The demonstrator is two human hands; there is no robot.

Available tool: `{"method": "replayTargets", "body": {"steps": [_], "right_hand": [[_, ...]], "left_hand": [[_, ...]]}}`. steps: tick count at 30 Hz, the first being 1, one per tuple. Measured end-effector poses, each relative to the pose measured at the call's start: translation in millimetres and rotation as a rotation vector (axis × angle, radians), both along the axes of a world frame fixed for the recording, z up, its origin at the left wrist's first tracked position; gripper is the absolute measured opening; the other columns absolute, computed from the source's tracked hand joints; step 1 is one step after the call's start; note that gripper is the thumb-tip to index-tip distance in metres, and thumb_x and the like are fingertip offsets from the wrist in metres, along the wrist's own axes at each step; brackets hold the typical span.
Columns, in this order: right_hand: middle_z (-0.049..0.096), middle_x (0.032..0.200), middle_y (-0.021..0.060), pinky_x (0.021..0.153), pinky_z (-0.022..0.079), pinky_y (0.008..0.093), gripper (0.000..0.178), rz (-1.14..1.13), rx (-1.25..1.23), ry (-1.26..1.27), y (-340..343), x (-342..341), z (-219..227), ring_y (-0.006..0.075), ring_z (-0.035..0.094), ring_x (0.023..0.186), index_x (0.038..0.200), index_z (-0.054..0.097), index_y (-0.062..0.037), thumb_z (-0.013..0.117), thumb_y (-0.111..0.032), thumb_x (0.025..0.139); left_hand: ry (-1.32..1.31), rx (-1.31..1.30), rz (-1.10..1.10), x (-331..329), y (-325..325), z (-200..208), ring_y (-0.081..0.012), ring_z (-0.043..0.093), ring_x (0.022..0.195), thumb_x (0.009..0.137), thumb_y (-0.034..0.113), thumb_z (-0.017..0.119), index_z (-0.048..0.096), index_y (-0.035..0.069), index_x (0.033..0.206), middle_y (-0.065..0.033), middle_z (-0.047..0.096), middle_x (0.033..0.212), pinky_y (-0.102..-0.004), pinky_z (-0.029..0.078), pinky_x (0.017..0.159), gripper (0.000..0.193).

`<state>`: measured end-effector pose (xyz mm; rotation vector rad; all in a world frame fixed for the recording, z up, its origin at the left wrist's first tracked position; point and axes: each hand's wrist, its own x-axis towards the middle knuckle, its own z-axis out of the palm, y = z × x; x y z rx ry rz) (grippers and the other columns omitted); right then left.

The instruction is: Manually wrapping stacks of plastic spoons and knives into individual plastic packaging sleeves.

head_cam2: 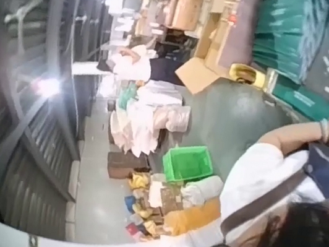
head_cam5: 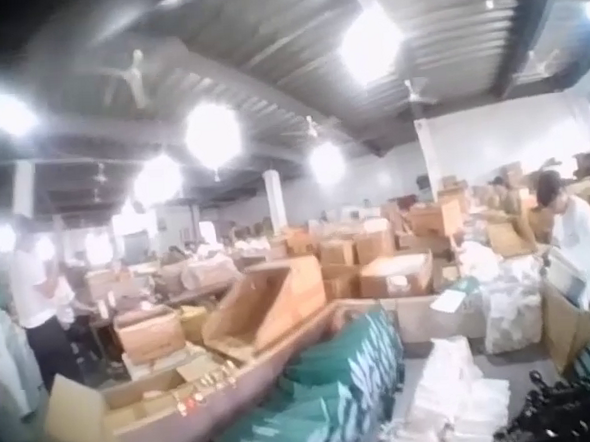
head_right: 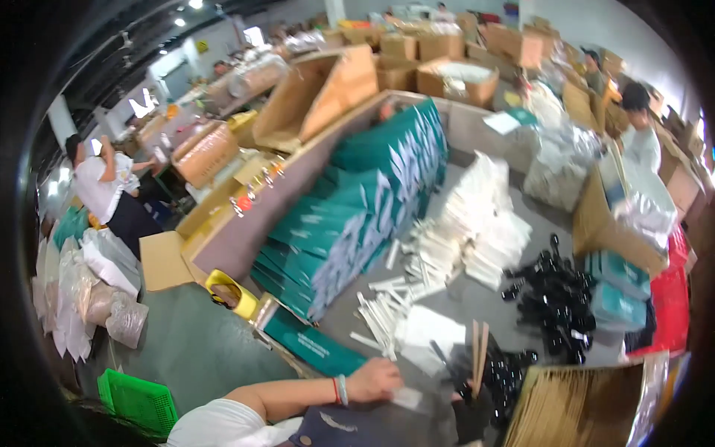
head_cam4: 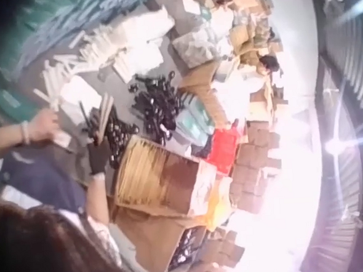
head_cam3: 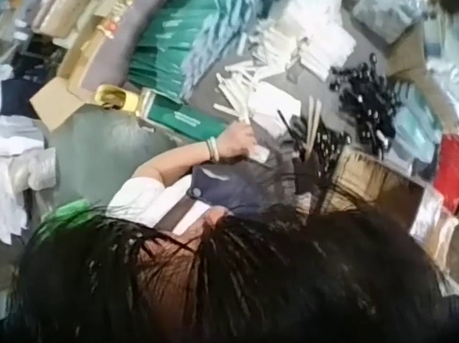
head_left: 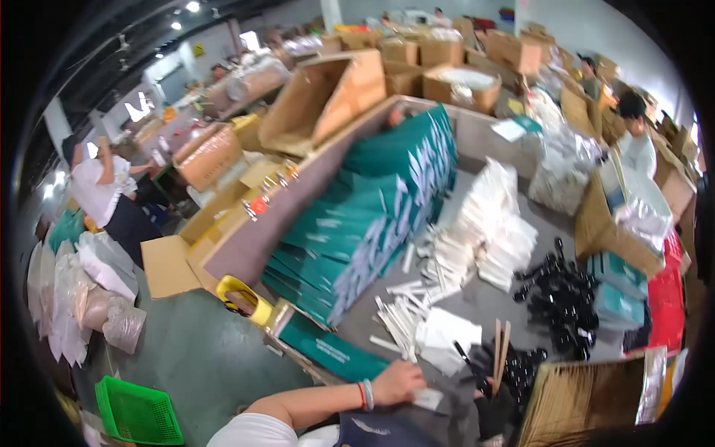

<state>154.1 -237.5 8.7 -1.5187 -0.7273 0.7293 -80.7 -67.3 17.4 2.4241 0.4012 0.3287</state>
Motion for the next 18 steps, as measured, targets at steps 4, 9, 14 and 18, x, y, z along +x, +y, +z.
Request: {"method": "replayTargets", "body": {"steps": [4,9,14,18], "right_hand": [[0.065,0.1,0.0039,0.079,0.049,0.0283,0.044,0.188,-0.197,-0.442,16,-4,30,0.0136,0.06,0.091,0.112,0.065,-0.0029,0.081,-0.006,0.071],[0.063,0.095,0.0083,0.074,0.051,0.0308,0.044,0.338,-0.308,-0.305,20,-20,43,0.0194,0.063,0.084,0.109,0.068,-0.0032,0.083,-0.012,0.069],[0.062,0.1,0.0101,0.074,0.054,0.039,0.046,0.449,-0.381,-0.548,27,-44,36,0.0272,0.064,0.09,0.112,0.07,-0.0134,0.082,-0.019,0.068],[0.062,0.094,0.0099,0.073,0.053,0.0373,0.048,0.376,-0.429,-0.7,34,-60,45,0.0285,0.063,0.084,0.114,0.07,-0.0147,0.083,-0.021,0.067]], "left_hand": [[-0.011,0.257,0.111,-20,-10,37,-0.0245,0.054,0.088,0.07,0.029,0.073,0.066,0.016,0.1,-0.0012,0.059,0.097,-0.0398,0.042,0.075,0.033],[0.129,0.326,0.103,-51,-30,30,-0.0194,0.052,0.096,0.068,0.025,0.076,0.066,0.015,0.112,0.0044,0.06,0.113,-0.036,0.038,0.081,0.046],[0.146,0.38,0.111,-61,-35,20,-0.0183,0.051,0.099,0.067,0.025,0.077,0.065,0.014,0.115,0.0065,0.059,0.12,-0.0358,0.037,0.082,0.051],[0.16,0.307,0.102,-72,-25,33,-0.0197,0.05,0.1,0.066,0.023,0.078,0.066,0.013,0.114,0.0061,0.059,0.122,-0.0369,0.038,0.083,0.05]]}}
